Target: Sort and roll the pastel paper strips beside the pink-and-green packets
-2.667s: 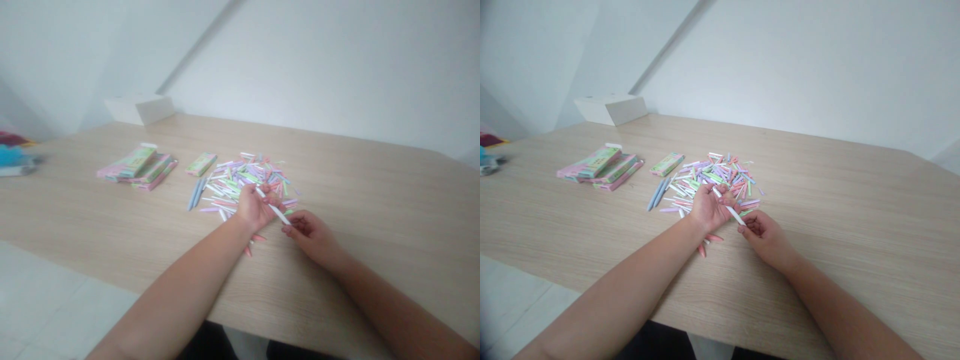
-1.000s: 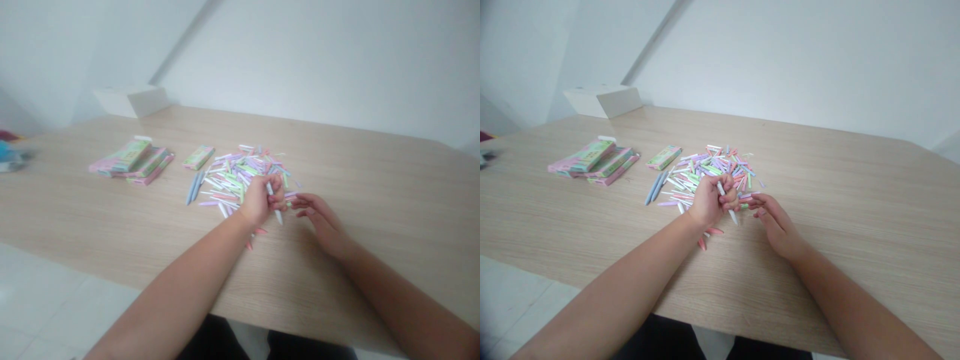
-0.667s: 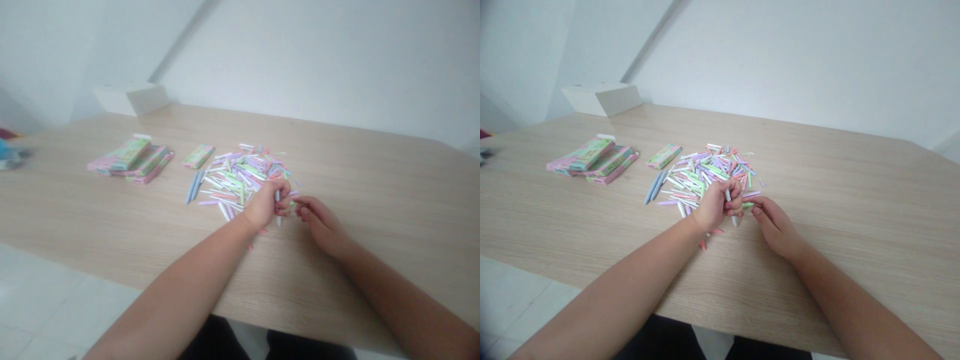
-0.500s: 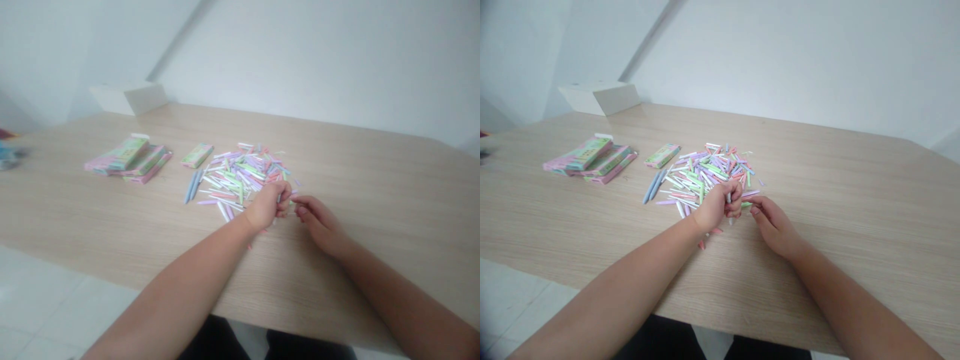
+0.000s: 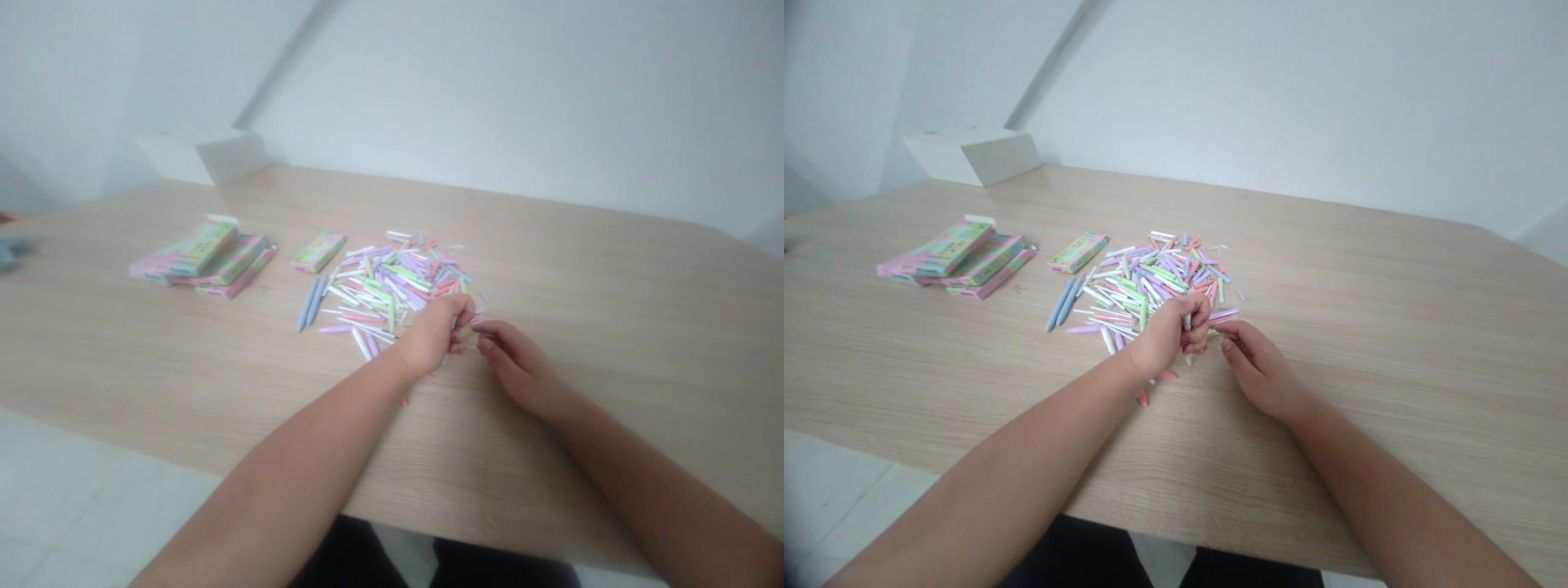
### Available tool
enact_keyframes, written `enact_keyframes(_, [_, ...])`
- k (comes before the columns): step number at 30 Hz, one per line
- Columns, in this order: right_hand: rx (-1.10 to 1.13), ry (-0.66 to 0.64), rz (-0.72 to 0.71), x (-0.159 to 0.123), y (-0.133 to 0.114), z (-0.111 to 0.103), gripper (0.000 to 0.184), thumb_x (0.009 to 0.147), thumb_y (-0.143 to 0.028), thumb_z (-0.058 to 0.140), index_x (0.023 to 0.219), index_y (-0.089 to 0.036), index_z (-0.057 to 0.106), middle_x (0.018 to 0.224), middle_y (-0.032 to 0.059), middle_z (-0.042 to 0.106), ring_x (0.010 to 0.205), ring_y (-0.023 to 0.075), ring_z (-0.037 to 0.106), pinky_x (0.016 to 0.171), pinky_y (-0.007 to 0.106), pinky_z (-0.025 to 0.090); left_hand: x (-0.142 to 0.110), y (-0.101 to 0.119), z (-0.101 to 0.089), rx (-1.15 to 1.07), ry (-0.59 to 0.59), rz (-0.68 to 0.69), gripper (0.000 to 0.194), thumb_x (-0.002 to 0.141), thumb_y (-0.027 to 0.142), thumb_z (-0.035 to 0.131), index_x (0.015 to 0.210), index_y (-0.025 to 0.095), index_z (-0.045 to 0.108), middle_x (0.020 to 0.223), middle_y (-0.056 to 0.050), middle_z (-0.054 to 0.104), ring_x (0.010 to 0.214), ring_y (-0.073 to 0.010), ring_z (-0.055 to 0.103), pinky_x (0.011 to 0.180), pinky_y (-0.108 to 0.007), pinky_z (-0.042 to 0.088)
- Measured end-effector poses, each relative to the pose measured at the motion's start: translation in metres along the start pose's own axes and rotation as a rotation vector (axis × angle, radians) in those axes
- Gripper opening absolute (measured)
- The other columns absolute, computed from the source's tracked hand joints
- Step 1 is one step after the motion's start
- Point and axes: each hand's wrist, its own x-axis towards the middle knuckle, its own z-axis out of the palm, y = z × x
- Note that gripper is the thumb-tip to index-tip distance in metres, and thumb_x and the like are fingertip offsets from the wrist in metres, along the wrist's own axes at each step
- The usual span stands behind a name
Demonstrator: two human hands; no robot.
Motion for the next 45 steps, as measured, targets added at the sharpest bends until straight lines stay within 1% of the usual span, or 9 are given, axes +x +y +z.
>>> enact_keyframes(11, [0.035,-0.044,0.045,0.0,-0.004,0.001,0.027,0.105,-0.037,0.05,0.129,-0.028,0.06,0.121,0.0065,0.071,0.113,0.0259,0.067,0.096,0.042,0.054,-0.001,-0.002,-0.004,0.025,0.002,0.004,0.031,0.087,0.046,0.047,0.069,0.021,0.041,0.05,0.006,0.033,0.044,-0.0094,0.029,0.049,-0.022,0.031])
enact_keyframes(14, [-0.017,-0.09,0.067,0.0,-0.006,0.0,0.026,0.105,-0.036,0.05,0.126,-0.027,0.063,0.108,0.0061,0.073,0.099,0.0255,0.068,0.087,0.041,0.054,-0.003,0.006,0.001,-0.174,0.051,-0.018,0.029,0.086,0.043,0.049,0.069,0.021,0.042,0.05,0.006,0.031,0.044,-0.01,0.032,0.053,-0.023,0.039])
enact_keyframes(18, [-0.137,-0.173,0.072,0.0,-0.012,0.001,0.023,0.103,-0.031,0.048,0.111,-0.025,0.069,0.098,0.0052,0.073,0.087,0.0239,0.067,0.077,0.038,0.051,-0.008,0.022,0.007,-0.645,0.182,-0.026,0.031,0.089,0.044,0.042,0.068,0.021,0.036,0.052,0.007,0.022,0.044,-0.0106,0.028,0.056,-0.028,0.046])
enact_keyframes(22, [-0.191,-0.295,0.142,-0.001,-0.023,0.008,0.021,0.101,-0.031,0.049,0.101,-0.023,0.068,0.085,0.0026,0.072,0.073,0.0214,0.064,0.067,0.034,0.047,-0.011,0.028,0.01,-0.839,0.178,-0.029,0.034,0.093,0.044,0.035,0.068,0.021,0.036,0.055,0.006,0.019,0.045,-0.0114,0.027,0.058,-0.03,0.048])
enact_keyframes(26, [-0.15,-0.321,0.158,-0.002,-0.034,0.016,0.022,0.102,-0.034,0.049,0.095,-0.022,0.066,0.083,0.003,0.072,0.072,0.0206,0.062,0.067,0.034,0.045,-0.011,0.026,0.014,-0.826,0.117,-0.058,0.031,0.091,0.041,0.04,0.068,0.021,0.038,0.055,0.006,0.018,0.045,-0.0114,0.026,0.057,-0.029,0.045])
enact_keyframes(29, [-0.086,-0.327,0.169,-0.002,-0.039,0.019,0.022,0.102,-0.034,0.051,0.09,-0.022,0.064,0.077,0.0019,0.069,0.068,0.0197,0.06,0.065,0.034,0.043,-0.013,0.028,0.019,-0.799,0.116,-0.053,0.03,0.09,0.042,0.042,0.069,0.021,0.037,0.055,0.007,0.017,0.045,-0.0111,0.025,0.057,-0.028,0.044])
enact_keyframes(34, [0.037,-0.352,0.34,-0.002,-0.041,0.019,0.033,0.102,-0.04,0.052,0.074,-0.023,0.055,0.056,-0.002,0.058,0.052,0.0154,0.054,0.053,0.03,0.039,-0.015,0.033,0.021,-0.734,0.189,-0.05,0.034,0.09,0.048,0.042,0.069,0.021,0.035,0.056,0.007,0.018,0.046,-0.0107,0.026,0.059,-0.028,0.045])
enact_keyframes(39, [0.185,-0.465,0.552,-0.002,-0.04,0.018,0.041,0.103,-0.052,0.049,0.077,-0.021,0.059,0.055,-0.0014,0.06,0.046,0.0128,0.053,0.046,0.026,0.04,-0.013,0.032,0.019,-0.648,0.21,-0.015,0.035,0.09,0.048,0.042,0.07,0.021,0.034,0.055,0.006,0.02,0.047,-0.011,0.029,0.061,-0.029,0.047])
enact_keyframes(45, [0.325,-0.533,0.574,0.001,-0.04,0.013,0.039,0.1,-0.052,0.055,0.078,-0.019,0.059,0.056,-0.0023,0.059,0.046,0.0104,0.051,0.046,0.022,0.04,-0.01,0.031,0.014,-0.574,0.206,0.036,0.033,0.092,0.045,0.038,0.069,0.021,0.033,0.055,0.006,0.02,0.048,-0.0117,0.028,0.06,-0.027,0.045])
